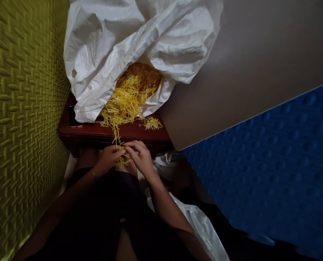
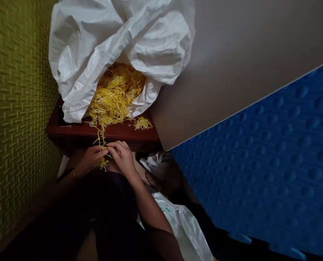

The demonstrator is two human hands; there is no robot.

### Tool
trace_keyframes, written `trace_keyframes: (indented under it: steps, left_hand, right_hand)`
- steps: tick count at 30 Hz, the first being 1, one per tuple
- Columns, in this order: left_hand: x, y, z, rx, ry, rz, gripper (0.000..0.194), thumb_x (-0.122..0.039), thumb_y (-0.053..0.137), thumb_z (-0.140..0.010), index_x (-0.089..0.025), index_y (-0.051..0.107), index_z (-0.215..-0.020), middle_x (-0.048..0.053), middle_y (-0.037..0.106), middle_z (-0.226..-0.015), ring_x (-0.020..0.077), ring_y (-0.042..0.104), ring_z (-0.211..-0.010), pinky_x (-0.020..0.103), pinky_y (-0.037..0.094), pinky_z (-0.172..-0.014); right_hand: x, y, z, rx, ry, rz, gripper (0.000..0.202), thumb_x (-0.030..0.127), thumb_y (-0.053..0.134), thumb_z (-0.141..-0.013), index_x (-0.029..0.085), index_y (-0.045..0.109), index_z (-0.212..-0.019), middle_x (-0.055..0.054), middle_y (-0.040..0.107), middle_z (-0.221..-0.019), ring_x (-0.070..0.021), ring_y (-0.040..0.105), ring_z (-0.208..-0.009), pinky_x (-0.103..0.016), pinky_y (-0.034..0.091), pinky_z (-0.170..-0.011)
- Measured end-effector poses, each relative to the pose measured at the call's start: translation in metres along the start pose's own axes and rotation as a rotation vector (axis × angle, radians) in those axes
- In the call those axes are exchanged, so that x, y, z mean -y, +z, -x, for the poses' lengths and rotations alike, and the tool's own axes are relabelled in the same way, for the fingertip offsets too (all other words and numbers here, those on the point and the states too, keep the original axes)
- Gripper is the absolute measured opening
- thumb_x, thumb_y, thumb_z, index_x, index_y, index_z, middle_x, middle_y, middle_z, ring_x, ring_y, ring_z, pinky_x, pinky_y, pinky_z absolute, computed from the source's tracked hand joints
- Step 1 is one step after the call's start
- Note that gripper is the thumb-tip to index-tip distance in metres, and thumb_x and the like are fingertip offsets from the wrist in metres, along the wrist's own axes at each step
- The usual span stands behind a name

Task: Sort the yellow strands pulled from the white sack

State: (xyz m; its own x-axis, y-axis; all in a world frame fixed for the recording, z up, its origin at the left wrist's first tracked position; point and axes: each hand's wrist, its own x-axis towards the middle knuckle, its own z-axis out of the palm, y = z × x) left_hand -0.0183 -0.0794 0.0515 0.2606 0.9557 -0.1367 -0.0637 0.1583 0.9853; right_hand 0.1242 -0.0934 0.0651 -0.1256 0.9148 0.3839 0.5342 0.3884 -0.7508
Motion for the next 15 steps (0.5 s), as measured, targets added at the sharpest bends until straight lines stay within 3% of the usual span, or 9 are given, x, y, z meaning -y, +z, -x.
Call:
trace_keyframes:
  steps: [3, 6, 10, 13, 15]
  left_hand:
    - [0.001, -0.001, 0.000, -0.026, 0.011, 0.051, 0.020, -0.032, 0.060, -0.066, -0.012, 0.063, -0.067, 0.001, 0.059, -0.065, 0.0107, 0.050, -0.063, 0.023, 0.038, -0.063]
    - [0.002, -0.002, 0.001, -0.034, 0.014, 0.053, 0.021, -0.033, 0.061, -0.065, -0.012, 0.061, -0.065, -0.001, 0.055, -0.060, 0.0084, 0.045, -0.058, 0.022, 0.036, -0.059]
    - [0.004, -0.001, 0.002, -0.009, 0.020, 0.033, 0.026, -0.038, 0.056, -0.070, -0.013, 0.060, -0.066, -0.004, 0.045, -0.054, 0.0067, 0.037, -0.052, 0.020, 0.031, -0.053]
    - [0.005, -0.001, 0.003, -0.002, 0.078, -0.015, 0.026, -0.038, 0.053, -0.073, -0.013, 0.061, -0.068, -0.003, 0.047, -0.056, 0.0081, 0.040, -0.055, 0.021, 0.032, -0.055]
    - [0.004, -0.004, 0.005, -0.014, 0.119, -0.057, 0.024, -0.036, 0.053, -0.073, -0.014, 0.061, -0.066, -0.001, 0.050, -0.059, 0.0093, 0.043, -0.059, 0.022, 0.034, -0.058]
  right_hand:
    - [-0.003, -0.001, 0.000, 0.080, 0.065, -0.120, 0.021, 0.030, 0.053, -0.083, 0.022, 0.064, -0.099, -0.004, 0.064, -0.090, -0.0178, 0.056, -0.088, -0.032, 0.042, -0.080]
    - [-0.005, -0.001, 0.000, 0.096, 0.090, -0.221, 0.017, 0.029, 0.056, -0.081, 0.020, 0.066, -0.092, -0.004, 0.063, -0.088, -0.0171, 0.057, -0.086, -0.031, 0.043, -0.079]
    - [0.000, 0.003, 0.001, 0.031, 0.101, -0.262, 0.015, 0.030, 0.057, -0.080, 0.020, 0.068, -0.083, -0.004, 0.063, -0.081, -0.0162, 0.058, -0.081, -0.030, 0.044, -0.076]
    - [-0.002, 0.003, 0.001, -0.009, 0.103, -0.278, 0.016, 0.029, 0.056, -0.080, 0.020, 0.069, -0.078, -0.003, 0.064, -0.078, -0.0154, 0.058, -0.078, -0.029, 0.043, -0.074]
    - [-0.012, -0.005, -0.003, -0.134, 0.142, -0.297, 0.017, 0.030, 0.057, -0.079, 0.019, 0.068, -0.074, -0.002, 0.063, -0.075, -0.0140, 0.057, -0.074, -0.028, 0.043, -0.072]
